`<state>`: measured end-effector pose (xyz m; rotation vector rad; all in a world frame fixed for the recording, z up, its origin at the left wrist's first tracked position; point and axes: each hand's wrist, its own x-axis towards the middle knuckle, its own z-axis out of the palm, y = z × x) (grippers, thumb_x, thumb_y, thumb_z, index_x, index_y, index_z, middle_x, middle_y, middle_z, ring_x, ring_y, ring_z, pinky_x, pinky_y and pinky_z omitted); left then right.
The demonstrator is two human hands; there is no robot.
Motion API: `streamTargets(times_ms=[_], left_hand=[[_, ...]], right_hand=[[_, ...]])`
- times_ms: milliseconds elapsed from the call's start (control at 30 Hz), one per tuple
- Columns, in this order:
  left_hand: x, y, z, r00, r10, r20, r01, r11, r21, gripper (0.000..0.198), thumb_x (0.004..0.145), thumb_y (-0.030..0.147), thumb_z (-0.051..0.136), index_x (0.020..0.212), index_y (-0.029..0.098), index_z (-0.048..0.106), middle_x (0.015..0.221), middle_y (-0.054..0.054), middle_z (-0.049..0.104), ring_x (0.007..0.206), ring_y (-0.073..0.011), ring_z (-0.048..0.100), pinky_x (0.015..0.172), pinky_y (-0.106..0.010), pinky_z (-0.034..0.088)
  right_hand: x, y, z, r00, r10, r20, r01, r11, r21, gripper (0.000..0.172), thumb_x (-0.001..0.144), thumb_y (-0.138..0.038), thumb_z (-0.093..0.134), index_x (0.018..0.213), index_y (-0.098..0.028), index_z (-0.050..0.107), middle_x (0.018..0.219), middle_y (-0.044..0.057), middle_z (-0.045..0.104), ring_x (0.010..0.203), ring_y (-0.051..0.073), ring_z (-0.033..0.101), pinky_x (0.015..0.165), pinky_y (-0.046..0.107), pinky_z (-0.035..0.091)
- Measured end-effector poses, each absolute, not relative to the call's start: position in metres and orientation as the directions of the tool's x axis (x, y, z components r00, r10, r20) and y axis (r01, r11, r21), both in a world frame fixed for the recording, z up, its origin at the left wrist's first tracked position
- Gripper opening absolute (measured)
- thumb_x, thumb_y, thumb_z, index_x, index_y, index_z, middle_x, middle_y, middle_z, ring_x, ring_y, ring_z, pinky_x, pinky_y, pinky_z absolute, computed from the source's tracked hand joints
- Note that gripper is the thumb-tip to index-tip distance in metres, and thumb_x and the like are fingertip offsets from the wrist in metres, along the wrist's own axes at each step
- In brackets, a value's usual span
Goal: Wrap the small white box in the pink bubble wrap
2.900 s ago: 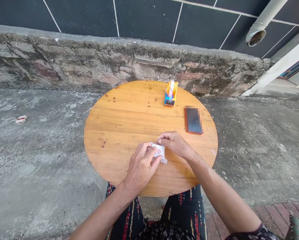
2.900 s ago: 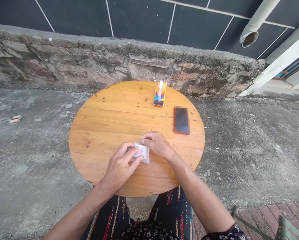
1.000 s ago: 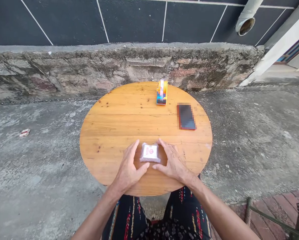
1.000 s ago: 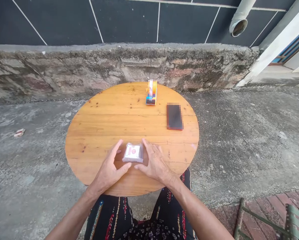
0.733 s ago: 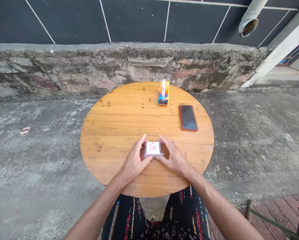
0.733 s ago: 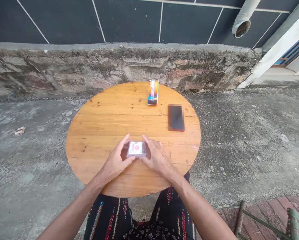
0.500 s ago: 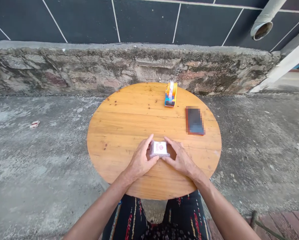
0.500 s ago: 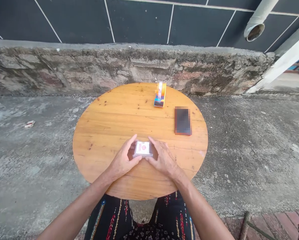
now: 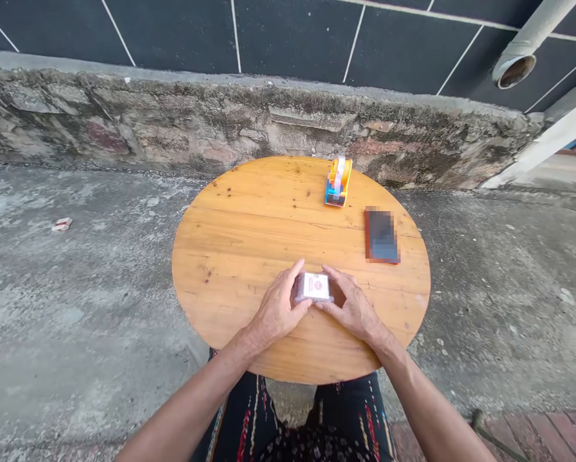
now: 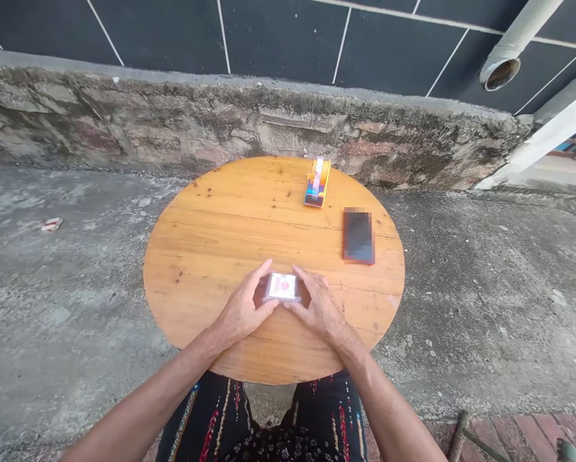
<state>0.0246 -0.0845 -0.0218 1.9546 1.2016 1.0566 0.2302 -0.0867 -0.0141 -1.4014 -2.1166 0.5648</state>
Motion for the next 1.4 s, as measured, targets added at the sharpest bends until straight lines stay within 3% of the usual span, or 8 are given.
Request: streamTargets(times_ms=[400, 833, 1033, 1200, 1400], left_hand=[[0.0261, -0.0846, -0.0167, 0.331, 0.847, 0.416, 0.409, -0.526, 0.746, 0.062, 0.078, 0.011, 0.057, 0.137, 0.021, 0.042, 0.133, -0.012, 0.051, 0.124, -0.0242, 0.048, 0.105, -0.044, 0.042], [0.0287, -0.0833, -0.0157, 0.329, 0.855, 0.400, 0.395, -0.510, 0.764, 0.051, 0.075, 0.008, 0.057, 0.124, 0.021, 0.054, 0.121, -0.010, 0.055, 0.117, -0.0230, 0.051, 0.102, -0.039, 0.044], [0.0278, -0.0848, -0.0195, 0.292, 0.871, 0.395, 0.426, -0.488, 0.762, 0.069, 0.076, 0.012, 0.060, 0.140, 0.020, 0.038, 0.135, -0.012, 0.049, 0.122, -0.0252, 0.050, 0.102, -0.043, 0.045], [0.0282, -0.0844, -0.0235, 0.255, 0.900, 0.353, 0.436, -0.433, 0.789, 0.074, 0.075, 0.015, 0.062, 0.143, 0.020, 0.033, 0.126, -0.011, 0.057, 0.114, -0.0243, 0.057, 0.100, -0.043, 0.047], [0.0275, -0.0861, -0.0238, 0.274, 0.875, 0.399, 0.437, -0.482, 0.759, 0.082, 0.073, 0.018, 0.063, 0.146, 0.018, 0.026, 0.138, -0.015, 0.047, 0.125, -0.0271, 0.050, 0.105, -0.045, 0.043]], right_hand=[[0.2274, -0.0871, -0.0119, -0.392, 0.867, 0.308, 0.663, 0.499, -0.558, 0.065, 0.086, -0.034, 0.062, 0.144, -0.027, 0.033, 0.140, 0.009, 0.051, 0.128, 0.027, 0.047, 0.106, 0.049, 0.037], [0.2285, -0.0859, -0.0134, -0.352, 0.900, 0.259, 0.671, 0.435, -0.600, 0.061, 0.085, -0.037, 0.064, 0.140, -0.027, 0.041, 0.133, 0.009, 0.057, 0.120, 0.028, 0.053, 0.100, 0.049, 0.044], [0.2309, -0.0866, -0.0173, -0.351, 0.898, 0.265, 0.651, 0.437, -0.621, 0.068, 0.085, -0.035, 0.065, 0.145, -0.030, 0.033, 0.142, 0.008, 0.050, 0.128, 0.027, 0.047, 0.106, 0.049, 0.039], [0.2305, -0.0862, -0.0206, -0.339, 0.904, 0.262, 0.634, 0.425, -0.646, 0.069, 0.085, -0.035, 0.064, 0.145, -0.030, 0.032, 0.139, 0.009, 0.052, 0.126, 0.027, 0.050, 0.106, 0.050, 0.040], [0.2317, -0.0875, -0.0151, -0.371, 0.875, 0.310, 0.639, 0.483, -0.599, 0.082, 0.080, -0.044, 0.069, 0.148, -0.027, 0.026, 0.151, 0.012, 0.036, 0.139, 0.029, 0.033, 0.111, 0.052, 0.032]])
